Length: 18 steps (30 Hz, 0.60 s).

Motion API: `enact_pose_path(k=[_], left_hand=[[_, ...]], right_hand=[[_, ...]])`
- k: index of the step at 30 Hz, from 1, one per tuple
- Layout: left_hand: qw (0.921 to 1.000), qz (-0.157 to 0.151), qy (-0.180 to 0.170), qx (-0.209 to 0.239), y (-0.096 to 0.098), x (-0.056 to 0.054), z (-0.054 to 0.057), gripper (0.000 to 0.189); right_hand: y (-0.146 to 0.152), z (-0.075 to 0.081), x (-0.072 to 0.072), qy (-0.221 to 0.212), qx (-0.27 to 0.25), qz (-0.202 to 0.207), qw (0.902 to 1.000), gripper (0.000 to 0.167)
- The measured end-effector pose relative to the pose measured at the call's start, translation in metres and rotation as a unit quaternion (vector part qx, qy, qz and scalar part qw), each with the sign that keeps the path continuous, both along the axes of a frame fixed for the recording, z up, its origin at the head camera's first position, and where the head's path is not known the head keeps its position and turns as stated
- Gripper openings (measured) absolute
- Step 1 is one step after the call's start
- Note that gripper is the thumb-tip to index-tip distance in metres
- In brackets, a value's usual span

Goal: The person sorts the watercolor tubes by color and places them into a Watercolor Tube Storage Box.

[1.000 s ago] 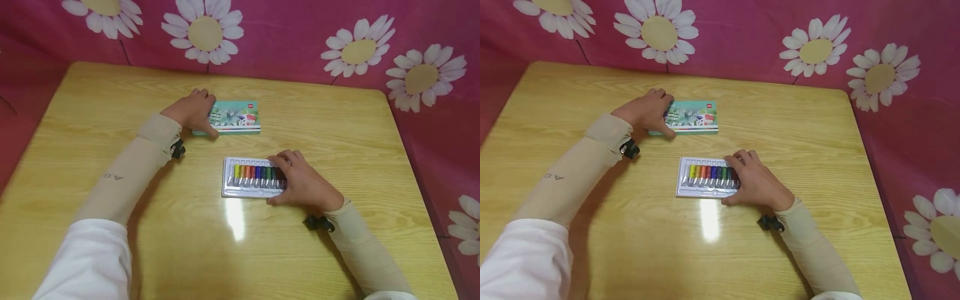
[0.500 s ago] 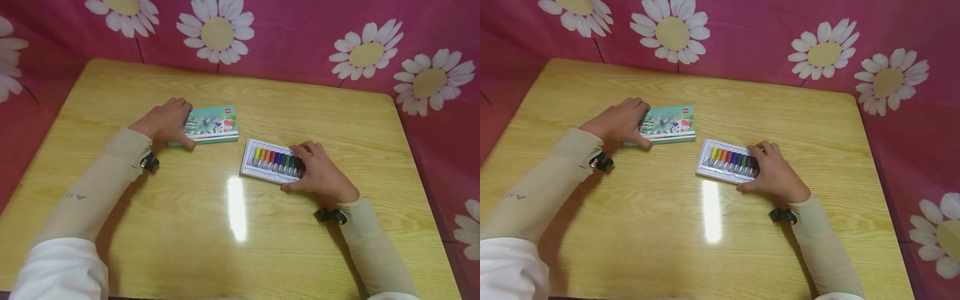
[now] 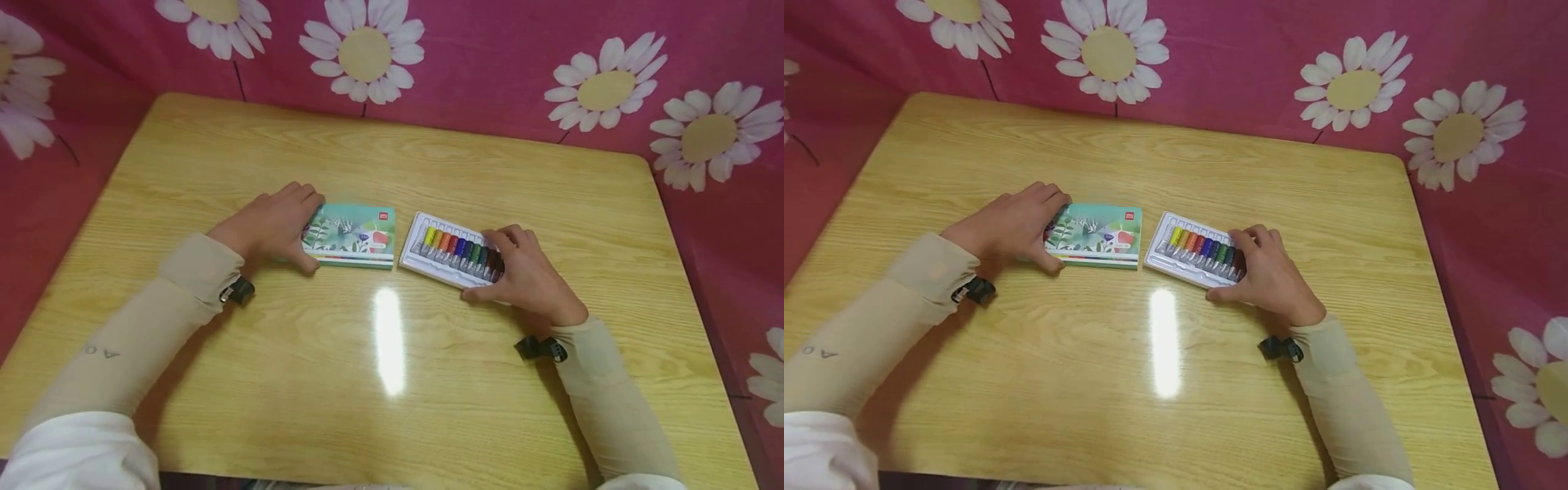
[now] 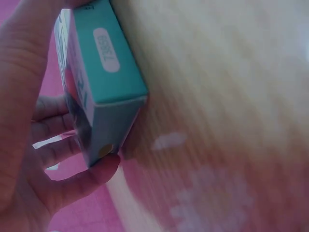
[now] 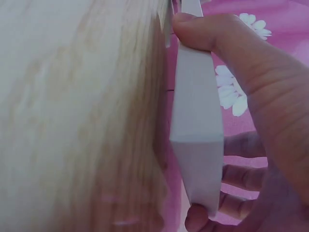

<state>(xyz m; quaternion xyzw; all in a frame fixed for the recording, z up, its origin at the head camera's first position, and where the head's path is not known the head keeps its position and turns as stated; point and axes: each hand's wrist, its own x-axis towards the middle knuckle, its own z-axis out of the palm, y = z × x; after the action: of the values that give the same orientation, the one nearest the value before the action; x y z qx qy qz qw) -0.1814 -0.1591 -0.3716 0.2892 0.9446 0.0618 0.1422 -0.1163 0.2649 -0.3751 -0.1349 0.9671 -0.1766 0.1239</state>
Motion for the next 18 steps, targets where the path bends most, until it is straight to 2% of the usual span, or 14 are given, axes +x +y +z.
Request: enact_pose_path(k=[8, 18], left_hand=[[0.9997, -0.013, 0.014, 0.016, 0.007, 0.012, 0.001, 0.105], [0.9997, -0.016, 0.006, 0.018, 0.001, 0.015, 0.000, 0.105]], right_hand=[[-0.004, 0.000, 0.001, 0.004, 0.002, 0.001, 1.0000, 0.111], [-0.008, -0.001, 0.002, 0.015, 0.008, 0.007, 0.9998, 0.111]])
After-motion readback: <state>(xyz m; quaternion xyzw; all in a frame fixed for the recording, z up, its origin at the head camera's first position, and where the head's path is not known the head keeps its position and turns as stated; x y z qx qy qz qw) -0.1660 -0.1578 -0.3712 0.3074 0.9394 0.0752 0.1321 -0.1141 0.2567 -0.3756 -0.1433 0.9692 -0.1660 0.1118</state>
